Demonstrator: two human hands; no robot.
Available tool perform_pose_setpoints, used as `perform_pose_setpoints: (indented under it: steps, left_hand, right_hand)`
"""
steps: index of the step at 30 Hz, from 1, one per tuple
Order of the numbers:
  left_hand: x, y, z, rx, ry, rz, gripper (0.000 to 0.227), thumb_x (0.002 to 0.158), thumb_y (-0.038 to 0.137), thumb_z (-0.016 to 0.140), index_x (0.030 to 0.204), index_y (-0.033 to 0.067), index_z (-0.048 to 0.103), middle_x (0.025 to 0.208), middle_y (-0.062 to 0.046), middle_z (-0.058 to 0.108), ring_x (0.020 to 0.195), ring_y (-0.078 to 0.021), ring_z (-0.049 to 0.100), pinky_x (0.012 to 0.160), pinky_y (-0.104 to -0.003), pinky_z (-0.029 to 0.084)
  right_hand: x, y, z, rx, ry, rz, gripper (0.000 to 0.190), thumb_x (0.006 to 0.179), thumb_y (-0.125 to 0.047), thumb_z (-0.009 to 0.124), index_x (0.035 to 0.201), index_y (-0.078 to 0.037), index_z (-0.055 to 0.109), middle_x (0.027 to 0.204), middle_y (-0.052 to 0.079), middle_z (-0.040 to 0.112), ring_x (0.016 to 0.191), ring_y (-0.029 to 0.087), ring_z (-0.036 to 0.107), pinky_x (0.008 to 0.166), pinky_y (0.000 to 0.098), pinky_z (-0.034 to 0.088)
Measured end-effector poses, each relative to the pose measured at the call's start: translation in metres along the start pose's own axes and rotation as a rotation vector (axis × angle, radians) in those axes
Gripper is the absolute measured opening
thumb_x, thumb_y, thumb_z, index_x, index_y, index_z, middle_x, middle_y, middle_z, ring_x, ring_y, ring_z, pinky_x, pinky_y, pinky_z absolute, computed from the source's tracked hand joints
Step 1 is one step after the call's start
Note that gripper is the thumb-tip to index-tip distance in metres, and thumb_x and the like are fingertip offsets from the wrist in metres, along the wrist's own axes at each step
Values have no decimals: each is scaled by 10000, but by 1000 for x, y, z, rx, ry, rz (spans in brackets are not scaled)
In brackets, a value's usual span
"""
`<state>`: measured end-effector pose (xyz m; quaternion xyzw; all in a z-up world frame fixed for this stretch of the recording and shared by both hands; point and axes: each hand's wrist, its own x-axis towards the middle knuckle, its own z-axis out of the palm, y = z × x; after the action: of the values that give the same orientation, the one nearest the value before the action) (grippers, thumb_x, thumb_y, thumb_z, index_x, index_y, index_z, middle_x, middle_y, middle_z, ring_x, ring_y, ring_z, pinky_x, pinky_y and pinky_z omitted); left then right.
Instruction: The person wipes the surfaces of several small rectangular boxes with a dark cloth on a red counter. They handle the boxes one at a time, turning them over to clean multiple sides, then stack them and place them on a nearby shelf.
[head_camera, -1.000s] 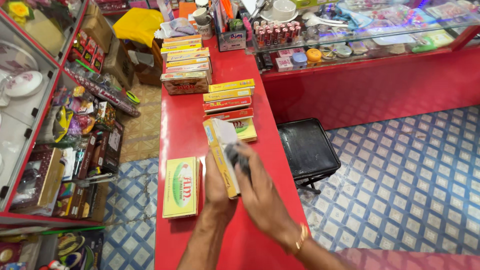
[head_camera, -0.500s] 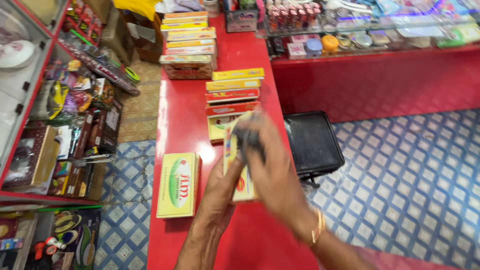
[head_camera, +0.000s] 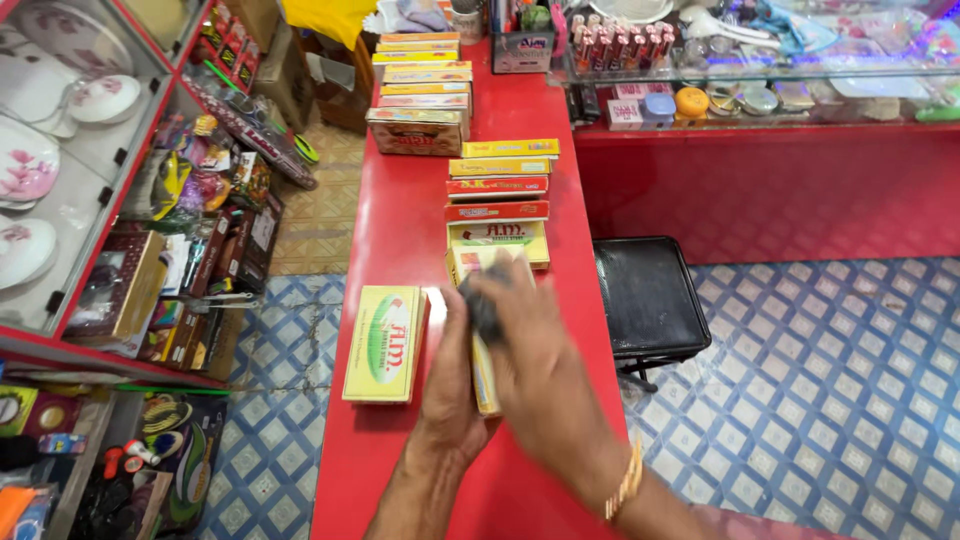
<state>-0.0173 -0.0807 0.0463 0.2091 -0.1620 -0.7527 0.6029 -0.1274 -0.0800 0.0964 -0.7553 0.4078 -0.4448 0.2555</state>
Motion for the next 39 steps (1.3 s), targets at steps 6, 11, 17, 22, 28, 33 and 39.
perform_pose_setpoints:
  steps: [6,11,17,22,28,33,39]
  left_hand:
    - [-31,-1,9,98,22,-69,572,1016,537,328,1441,188,483,1326,-20,638,1202,-170,639,986,-370,556]
    - [-42,-14,19,0,5,46,617,1063,617,335,1427,157,525,1240,-28,647,1111,-171,644,875,-364,541]
    - [-46,4,-4,-199,139,102,776,973,715,343,1289,41,563,1150,-156,653,1009,-284,680,866,-405,612]
    - [-48,9,5,-274,158,179,659,980,637,415,1314,87,556,1201,-139,652,1080,-322,655,960,-505,544]
    - [-74,18,26,-308,224,168,570,978,513,572,1344,79,526,1188,-167,628,1105,-356,627,1002,-576,522]
    - [-86,18,35,-227,186,47,537,909,336,585,1358,47,523,1197,-188,651,1127,-357,647,1010,-610,532]
    - [-94,7,1,-25,188,82,559,952,363,558,1382,7,525,1218,-185,679,1134,-294,660,987,-487,531]
  right_hand:
    - [1,-12,-9,45,-59,-39,437,932,-4,577,1362,-66,532,1466,255,532,1392,459,502,1137,459,426]
    - [-4,-31,-23,229,-151,72,335,988,-33,556,1316,-99,570,1338,205,648,1309,392,646,1096,440,517]
    - [-65,-58,-23,-112,-46,-450,488,896,23,609,1369,-78,545,1506,248,511,1462,476,454,1260,556,319]
    - [-87,-37,-23,16,91,-230,423,931,18,562,1347,-61,549,1498,232,523,1460,388,476,1176,468,415]
    - [-92,-16,-41,209,198,515,272,1051,-234,493,1248,-78,597,855,78,638,681,123,578,579,294,495]
    - [-82,-5,-45,465,129,567,333,1054,-323,533,1042,-14,656,739,30,663,544,61,540,450,243,454]
    - [-84,-25,-27,600,-113,931,378,916,-420,626,1069,-76,652,724,46,672,527,85,584,428,260,484]
